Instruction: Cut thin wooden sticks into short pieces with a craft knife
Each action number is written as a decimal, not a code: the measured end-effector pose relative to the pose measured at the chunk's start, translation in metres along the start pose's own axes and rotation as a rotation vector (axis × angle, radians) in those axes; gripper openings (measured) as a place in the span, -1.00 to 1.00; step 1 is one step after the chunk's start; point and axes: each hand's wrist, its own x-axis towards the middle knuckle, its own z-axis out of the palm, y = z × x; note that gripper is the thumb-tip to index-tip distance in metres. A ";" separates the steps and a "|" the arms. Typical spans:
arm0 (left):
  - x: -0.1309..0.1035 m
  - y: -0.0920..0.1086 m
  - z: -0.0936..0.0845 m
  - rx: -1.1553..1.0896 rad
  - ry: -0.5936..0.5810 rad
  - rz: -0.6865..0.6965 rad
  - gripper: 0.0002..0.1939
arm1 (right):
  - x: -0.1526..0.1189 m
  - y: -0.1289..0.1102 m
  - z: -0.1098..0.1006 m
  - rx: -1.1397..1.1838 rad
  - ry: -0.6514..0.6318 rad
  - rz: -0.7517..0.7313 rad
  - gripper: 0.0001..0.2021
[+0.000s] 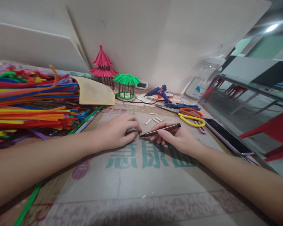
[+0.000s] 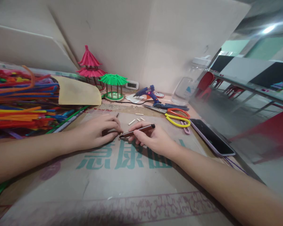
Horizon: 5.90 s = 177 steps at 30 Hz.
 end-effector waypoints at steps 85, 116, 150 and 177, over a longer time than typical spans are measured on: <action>-0.005 0.006 -0.004 0.203 0.043 0.283 -0.72 | 0.004 -0.002 0.001 -0.004 0.115 0.055 -0.76; -0.005 0.006 -0.003 0.192 0.031 0.278 -0.72 | 0.003 -0.001 0.001 -0.011 0.116 0.038 -0.76; -0.005 0.005 -0.003 0.199 0.052 0.263 -0.72 | 0.005 0.001 0.001 -0.003 0.147 0.018 -0.74; -0.004 0.006 -0.003 0.191 0.054 0.238 -0.73 | 0.005 0.003 0.000 -0.014 0.125 0.032 -0.74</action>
